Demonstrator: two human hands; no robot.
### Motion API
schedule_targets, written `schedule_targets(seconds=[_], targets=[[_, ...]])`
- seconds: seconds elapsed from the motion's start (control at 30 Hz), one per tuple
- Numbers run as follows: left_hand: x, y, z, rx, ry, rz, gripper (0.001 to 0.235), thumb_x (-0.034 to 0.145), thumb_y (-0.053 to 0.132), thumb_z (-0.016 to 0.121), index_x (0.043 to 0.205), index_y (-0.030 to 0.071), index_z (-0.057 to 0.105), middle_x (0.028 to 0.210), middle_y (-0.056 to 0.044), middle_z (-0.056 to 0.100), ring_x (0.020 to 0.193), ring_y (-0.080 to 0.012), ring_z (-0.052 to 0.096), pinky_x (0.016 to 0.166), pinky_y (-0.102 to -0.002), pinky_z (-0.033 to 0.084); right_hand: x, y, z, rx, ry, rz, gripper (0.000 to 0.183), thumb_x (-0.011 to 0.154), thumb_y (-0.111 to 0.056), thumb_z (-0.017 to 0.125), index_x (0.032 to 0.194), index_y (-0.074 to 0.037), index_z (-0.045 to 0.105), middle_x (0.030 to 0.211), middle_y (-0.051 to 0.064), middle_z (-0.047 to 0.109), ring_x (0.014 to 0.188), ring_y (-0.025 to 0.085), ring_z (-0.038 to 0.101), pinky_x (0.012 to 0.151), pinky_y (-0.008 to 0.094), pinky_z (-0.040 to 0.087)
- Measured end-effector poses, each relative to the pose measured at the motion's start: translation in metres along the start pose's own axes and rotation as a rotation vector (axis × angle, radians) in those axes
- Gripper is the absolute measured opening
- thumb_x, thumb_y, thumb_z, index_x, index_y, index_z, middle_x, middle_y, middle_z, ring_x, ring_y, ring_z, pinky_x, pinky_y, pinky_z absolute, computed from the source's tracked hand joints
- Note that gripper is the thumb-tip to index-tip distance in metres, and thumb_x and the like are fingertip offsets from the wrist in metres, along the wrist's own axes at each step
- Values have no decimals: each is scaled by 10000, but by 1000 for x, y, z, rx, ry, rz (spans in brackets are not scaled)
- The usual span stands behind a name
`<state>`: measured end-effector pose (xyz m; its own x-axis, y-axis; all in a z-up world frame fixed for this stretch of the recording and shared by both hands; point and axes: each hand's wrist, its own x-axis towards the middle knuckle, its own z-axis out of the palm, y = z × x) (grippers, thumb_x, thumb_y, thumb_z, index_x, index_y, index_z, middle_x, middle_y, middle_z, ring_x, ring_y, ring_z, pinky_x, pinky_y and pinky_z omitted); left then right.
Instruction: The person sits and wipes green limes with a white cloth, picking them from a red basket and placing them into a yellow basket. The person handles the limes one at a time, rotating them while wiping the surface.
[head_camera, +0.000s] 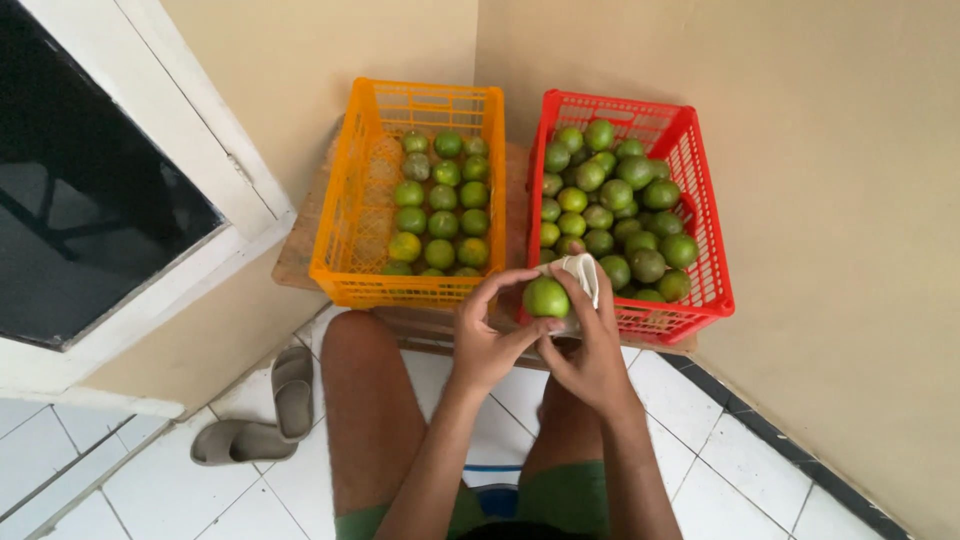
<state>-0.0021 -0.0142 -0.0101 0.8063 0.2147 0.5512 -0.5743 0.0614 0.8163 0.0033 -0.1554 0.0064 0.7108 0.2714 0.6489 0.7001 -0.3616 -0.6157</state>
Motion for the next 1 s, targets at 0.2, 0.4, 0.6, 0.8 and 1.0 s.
schedule_targets(seconds=[0.2, 0.4, 0.6, 0.8, 1.0], targets=[[-4, 21, 1, -115, -127, -170, 903, 917, 702, 588, 1508, 47, 394, 1540, -304, 276, 1448, -523, 250, 1170, -685, 246, -22, 26, 15, 313, 184, 84, 614, 924, -216, 705, 1434, 19, 455, 1434, 231, 503, 1392, 362, 460, 1190, 541, 313], [-20, 17, 21, -214, -26, -263, 568, 1090, 358, 455, 1551, 35, 379, 1496, -226, 444, 1387, -329, 436, 1138, -512, 393, -7, -11, 24, 350, 211, 131, 549, 988, -227, 617, 1440, 17, 423, 1488, 225, 454, 1444, 360, 388, 1202, 563, 281], [-33, 10, 15, 104, 146, 48, 452, 1008, 67, 593, 1452, 10, 527, 1315, -292, 621, 1157, -454, 634, 862, -492, 623, -3, -10, 10, 201, 314, 119, 535, 891, 35, 725, 1373, 93, 499, 1356, 266, 535, 1350, 455, 515, 1114, 590, 427], [-28, 12, 11, 619, 31, 446, 491, 972, -42, 604, 1435, 119, 572, 1477, -202, 549, 1351, -394, 533, 1067, -479, 551, -2, -8, -3, -51, 195, 24, 567, 738, 146, 748, 1288, 51, 648, 1181, 207, 657, 1139, 423, 656, 950, 485, 566], [-24, 15, 18, 707, -43, 599, 526, 955, -53, 644, 1425, 177, 600, 1500, -154, 557, 1365, -423, 543, 1077, -502, 536, -16, 35, 15, 116, 245, 113, 411, 806, 98, 742, 1208, 39, 674, 1101, 179, 622, 1053, 320, 638, 918, 433, 548]])
